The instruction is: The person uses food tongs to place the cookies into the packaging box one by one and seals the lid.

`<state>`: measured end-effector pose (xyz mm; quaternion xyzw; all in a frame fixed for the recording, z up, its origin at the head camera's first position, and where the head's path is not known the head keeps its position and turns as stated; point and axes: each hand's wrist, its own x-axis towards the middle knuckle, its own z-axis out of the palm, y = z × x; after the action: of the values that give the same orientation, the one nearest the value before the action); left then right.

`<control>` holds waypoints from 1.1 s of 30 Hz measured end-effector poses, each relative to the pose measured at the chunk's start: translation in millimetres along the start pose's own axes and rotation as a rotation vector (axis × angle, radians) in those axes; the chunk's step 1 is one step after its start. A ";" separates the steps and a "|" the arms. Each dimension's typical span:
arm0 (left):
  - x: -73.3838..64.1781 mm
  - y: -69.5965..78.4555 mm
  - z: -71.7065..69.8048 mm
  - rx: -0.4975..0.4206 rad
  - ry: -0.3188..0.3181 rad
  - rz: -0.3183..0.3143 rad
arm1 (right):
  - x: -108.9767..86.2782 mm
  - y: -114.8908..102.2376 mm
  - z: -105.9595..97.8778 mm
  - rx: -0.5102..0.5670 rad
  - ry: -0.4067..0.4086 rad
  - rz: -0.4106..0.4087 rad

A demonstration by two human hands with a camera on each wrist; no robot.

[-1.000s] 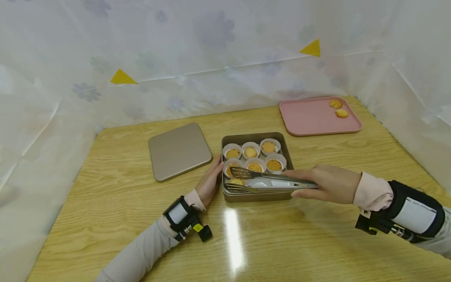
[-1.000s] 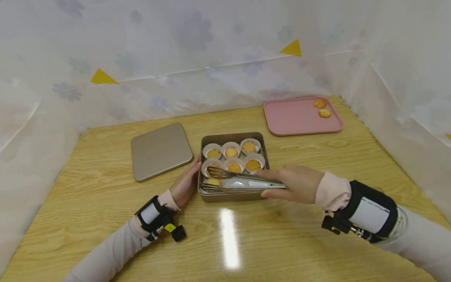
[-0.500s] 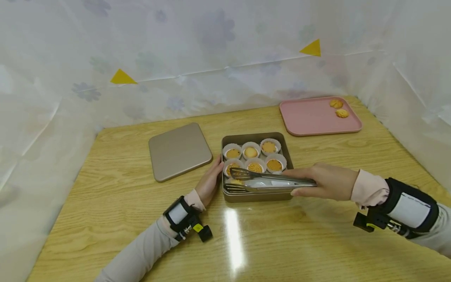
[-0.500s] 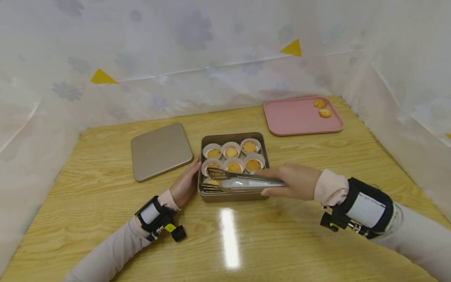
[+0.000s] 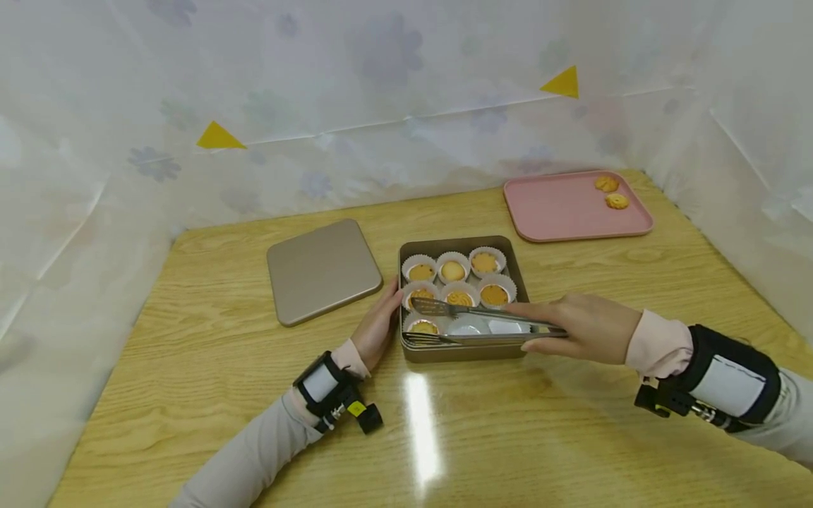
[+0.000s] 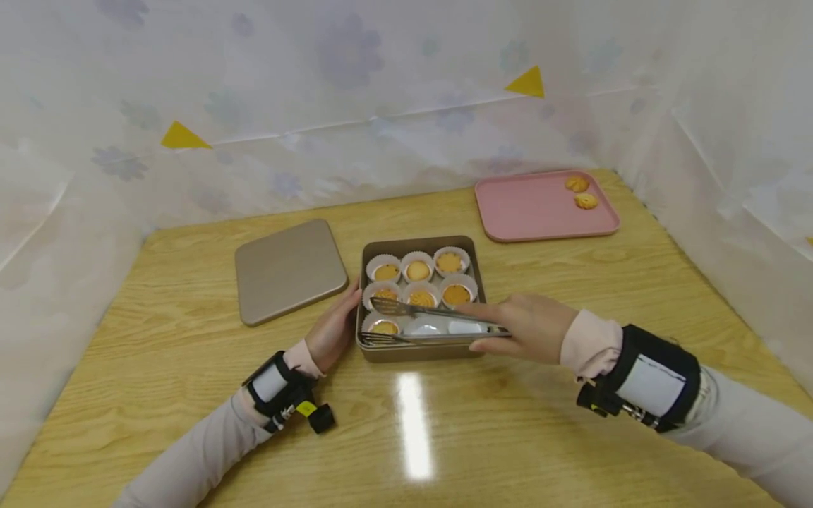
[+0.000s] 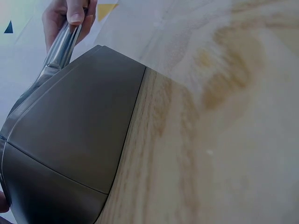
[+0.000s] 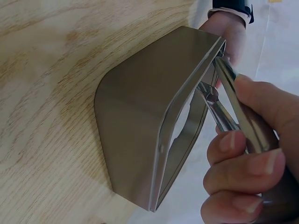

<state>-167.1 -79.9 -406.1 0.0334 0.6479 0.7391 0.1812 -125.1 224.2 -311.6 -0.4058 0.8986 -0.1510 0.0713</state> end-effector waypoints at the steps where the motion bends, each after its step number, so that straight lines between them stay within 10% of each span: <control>1: -0.1 0.1 -0.2 0.003 -0.003 0.001 | 0.1 -0.2 -0.2 -0.003 0.001 0.003; 21: -0.1 2.9 0.3 0.032 -0.018 0.003 | -13.2 9.3 -12.0 0.090 0.008 0.000; 33: -0.4 1.9 -0.2 0.035 -0.002 -0.012 | -28.1 35.7 -24.1 0.190 0.069 0.161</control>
<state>-167.2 -80.4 -404.1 0.0331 0.6606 0.7267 0.1857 -137.8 272.8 -300.5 -0.3185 0.9118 -0.2430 0.0904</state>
